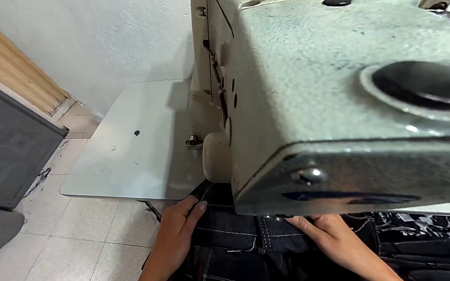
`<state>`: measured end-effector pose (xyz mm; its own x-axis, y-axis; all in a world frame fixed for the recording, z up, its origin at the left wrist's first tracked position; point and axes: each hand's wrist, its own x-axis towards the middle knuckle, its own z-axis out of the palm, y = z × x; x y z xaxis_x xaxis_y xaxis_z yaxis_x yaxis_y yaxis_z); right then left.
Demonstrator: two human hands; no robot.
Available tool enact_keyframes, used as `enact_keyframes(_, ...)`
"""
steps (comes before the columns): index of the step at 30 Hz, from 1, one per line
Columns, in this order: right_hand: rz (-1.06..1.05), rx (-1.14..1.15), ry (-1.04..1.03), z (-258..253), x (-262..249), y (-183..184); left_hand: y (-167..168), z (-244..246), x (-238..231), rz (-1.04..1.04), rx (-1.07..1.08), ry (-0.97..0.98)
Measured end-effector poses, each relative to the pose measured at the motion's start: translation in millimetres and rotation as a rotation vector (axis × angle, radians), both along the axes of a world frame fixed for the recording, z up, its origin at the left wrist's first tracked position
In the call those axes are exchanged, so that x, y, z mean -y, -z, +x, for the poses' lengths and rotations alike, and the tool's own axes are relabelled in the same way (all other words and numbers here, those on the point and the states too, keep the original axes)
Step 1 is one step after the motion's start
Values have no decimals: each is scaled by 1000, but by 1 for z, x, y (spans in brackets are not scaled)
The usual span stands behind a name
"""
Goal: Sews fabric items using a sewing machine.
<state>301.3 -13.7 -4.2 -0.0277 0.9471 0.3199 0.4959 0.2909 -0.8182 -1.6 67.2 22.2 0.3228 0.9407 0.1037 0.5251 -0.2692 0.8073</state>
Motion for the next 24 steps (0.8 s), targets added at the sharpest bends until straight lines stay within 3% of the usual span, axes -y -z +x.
enact_keyframes(24,-21,54,-75,10,-1,-2,-1,-14,-10,3,71,122)
